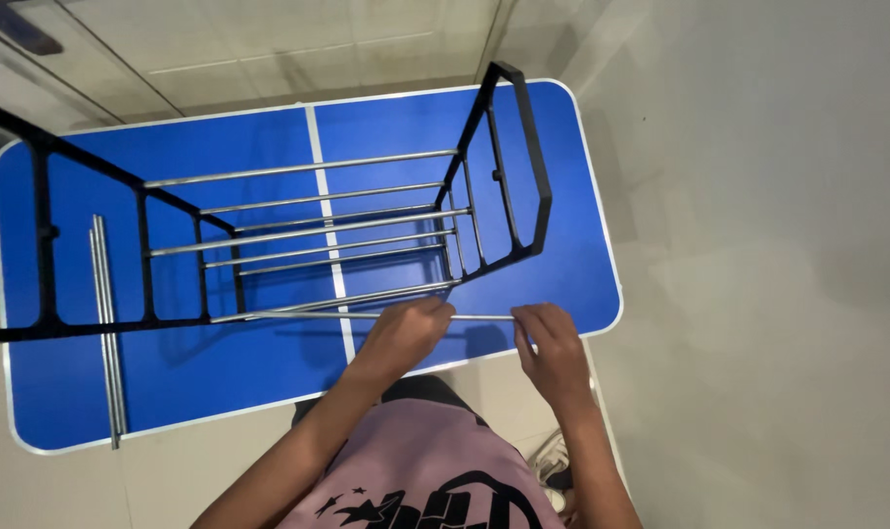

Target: The person repeatedly inserts and removes metal rods into a black plastic dish rack frame on a blue table. They handle the rods one at a time, placing them into slots and then taking them out again, repeating this cycle throughout the clip.

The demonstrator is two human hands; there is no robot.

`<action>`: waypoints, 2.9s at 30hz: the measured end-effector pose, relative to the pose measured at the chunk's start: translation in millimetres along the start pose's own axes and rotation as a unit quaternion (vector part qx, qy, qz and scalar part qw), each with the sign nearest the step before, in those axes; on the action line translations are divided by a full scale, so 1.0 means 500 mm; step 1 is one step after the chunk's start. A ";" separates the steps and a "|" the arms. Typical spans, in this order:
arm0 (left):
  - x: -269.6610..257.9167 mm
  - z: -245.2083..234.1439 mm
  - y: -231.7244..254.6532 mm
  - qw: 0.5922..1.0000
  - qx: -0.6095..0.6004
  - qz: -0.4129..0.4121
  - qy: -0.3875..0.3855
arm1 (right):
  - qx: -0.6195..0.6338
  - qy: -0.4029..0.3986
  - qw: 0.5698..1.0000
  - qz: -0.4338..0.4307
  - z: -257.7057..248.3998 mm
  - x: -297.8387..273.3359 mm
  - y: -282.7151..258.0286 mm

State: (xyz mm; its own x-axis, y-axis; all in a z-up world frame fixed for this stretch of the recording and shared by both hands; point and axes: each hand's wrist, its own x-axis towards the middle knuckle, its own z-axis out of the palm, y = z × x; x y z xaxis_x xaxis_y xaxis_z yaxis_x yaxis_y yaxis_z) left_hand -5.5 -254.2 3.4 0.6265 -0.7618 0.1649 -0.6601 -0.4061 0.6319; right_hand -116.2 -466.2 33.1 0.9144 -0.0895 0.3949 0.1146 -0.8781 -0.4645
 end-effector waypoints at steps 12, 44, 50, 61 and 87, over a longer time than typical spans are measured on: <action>-0.067 -0.025 -0.011 0.999 -0.033 -0.016 0.030 | 0.023 -0.064 0.994 -0.083 0.074 0.026 -0.082; -0.515 -0.158 -0.065 0.877 -0.058 -0.345 0.328 | 0.211 -0.245 0.882 -0.342 0.368 0.109 -0.381; -0.597 -0.163 -0.032 0.835 -0.042 -0.419 0.355 | 0.248 -0.290 0.842 -0.381 0.430 0.090 -0.448; -0.704 -0.126 -0.056 0.736 -0.001 -0.521 0.431 | 0.280 -0.328 0.800 -0.416 0.493 0.071 -0.523; -0.704 -0.224 -0.650 0.700 0.065 -0.532 0.472 | 0.232 -0.411 0.851 -0.230 0.848 0.106 -0.615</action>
State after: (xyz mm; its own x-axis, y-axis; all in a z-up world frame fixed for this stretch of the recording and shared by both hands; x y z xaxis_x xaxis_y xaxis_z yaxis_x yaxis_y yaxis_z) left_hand 34.9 202.4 -175.2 0.7458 0.6554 0.1194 0.3952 -0.5796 0.7127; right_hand 61.7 -1.9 -139.2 0.6724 0.7399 0.0192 0.5001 -0.4351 -0.7487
